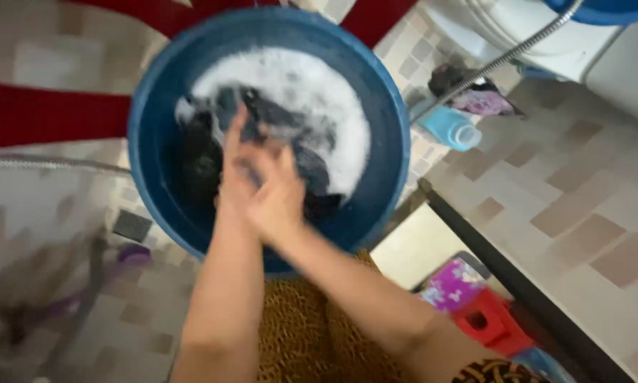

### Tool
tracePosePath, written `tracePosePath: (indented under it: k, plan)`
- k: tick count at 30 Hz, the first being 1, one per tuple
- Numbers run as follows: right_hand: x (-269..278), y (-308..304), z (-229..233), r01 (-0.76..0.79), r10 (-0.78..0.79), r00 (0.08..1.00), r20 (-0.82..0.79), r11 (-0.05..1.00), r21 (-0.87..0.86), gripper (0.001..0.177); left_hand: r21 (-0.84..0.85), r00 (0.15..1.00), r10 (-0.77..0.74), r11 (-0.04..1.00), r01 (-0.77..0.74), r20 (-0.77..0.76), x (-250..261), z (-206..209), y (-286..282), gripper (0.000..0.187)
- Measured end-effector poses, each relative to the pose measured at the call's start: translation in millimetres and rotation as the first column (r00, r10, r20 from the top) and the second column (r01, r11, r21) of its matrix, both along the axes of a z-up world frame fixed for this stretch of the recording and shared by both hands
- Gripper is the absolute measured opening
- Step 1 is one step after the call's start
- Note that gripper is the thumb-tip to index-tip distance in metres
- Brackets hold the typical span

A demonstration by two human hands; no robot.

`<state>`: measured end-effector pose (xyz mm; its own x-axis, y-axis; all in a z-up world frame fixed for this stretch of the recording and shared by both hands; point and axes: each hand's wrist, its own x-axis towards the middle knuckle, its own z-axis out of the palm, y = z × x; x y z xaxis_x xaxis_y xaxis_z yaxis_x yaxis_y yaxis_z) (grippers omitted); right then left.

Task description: Hand washing several items of clothing in a bucket within a bathroom.

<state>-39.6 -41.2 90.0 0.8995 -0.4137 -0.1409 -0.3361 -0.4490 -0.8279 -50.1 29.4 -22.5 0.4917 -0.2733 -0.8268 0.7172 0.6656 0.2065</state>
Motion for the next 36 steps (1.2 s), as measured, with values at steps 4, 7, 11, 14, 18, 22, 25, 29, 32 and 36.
tracePosePath:
  k: [4, 7, 11, 14, 18, 22, 25, 29, 32, 36]
  plan:
    - [8, -21, -52, -0.077, 0.041, 0.952, -0.305, 0.991, -0.108, 0.021, -0.057, 0.999, 0.003, 0.998, -0.006, -0.037, 8, 33, -24, 0.053]
    - [60, -57, -81, 0.045, -0.096, 0.912, -0.399, 0.990, -0.136, 0.030, -0.086, 0.999, 0.001, 0.996, -0.004, -0.043, 15, 36, -35, 0.055]
    - [13, -22, 7, 0.024, -0.025, 0.982, -0.185, 1.000, -0.004, 0.027, 0.079, 0.999, -0.018, 0.997, 0.021, -0.040, 1, -2, 2, 0.058]
    - [-19, -18, 1, -0.125, 0.124, 0.990, 0.072, 0.992, 0.007, 0.025, -0.070, 0.997, 0.038, 0.997, -0.033, 0.069, -13, -33, 12, 0.050]
    - [1, -63, -91, 0.057, -0.037, 0.975, -0.219, 0.995, 0.087, 0.024, 0.258, 0.972, -0.224, 0.937, 0.234, -0.065, 3, 65, -17, 0.049]
    - [-5, -114, -163, -0.032, 0.195, 0.942, -0.273, 0.863, 0.504, 0.035, 0.666, 0.723, -0.690, 0.550, 0.504, 0.023, 12, 143, -14, 0.054]
    - [8, -123, -123, 0.253, 0.114, 0.923, -0.368, 0.541, 0.802, 0.059, 0.674, 0.475, -0.877, 0.396, 0.624, 0.076, 37, 216, -18, 0.051]
    - [18, -118, -28, -0.131, 0.064, 0.986, 0.154, -0.274, 0.953, 0.060, 0.777, 0.192, -0.948, 0.318, 0.543, 0.254, 64, 246, -5, 0.052]
    - [24, -142, -4, 0.193, -0.028, 0.980, -0.198, -0.126, 0.973, 0.074, 0.828, -0.182, -0.930, -0.368, 0.423, -0.320, 92, 213, 4, 0.052]
    - [12, -161, -61, 0.226, -0.110, 0.971, -0.211, 0.151, 0.962, 0.063, 0.938, 0.005, -0.940, -0.342, -0.066, -0.342, 83, 128, 17, 0.048]
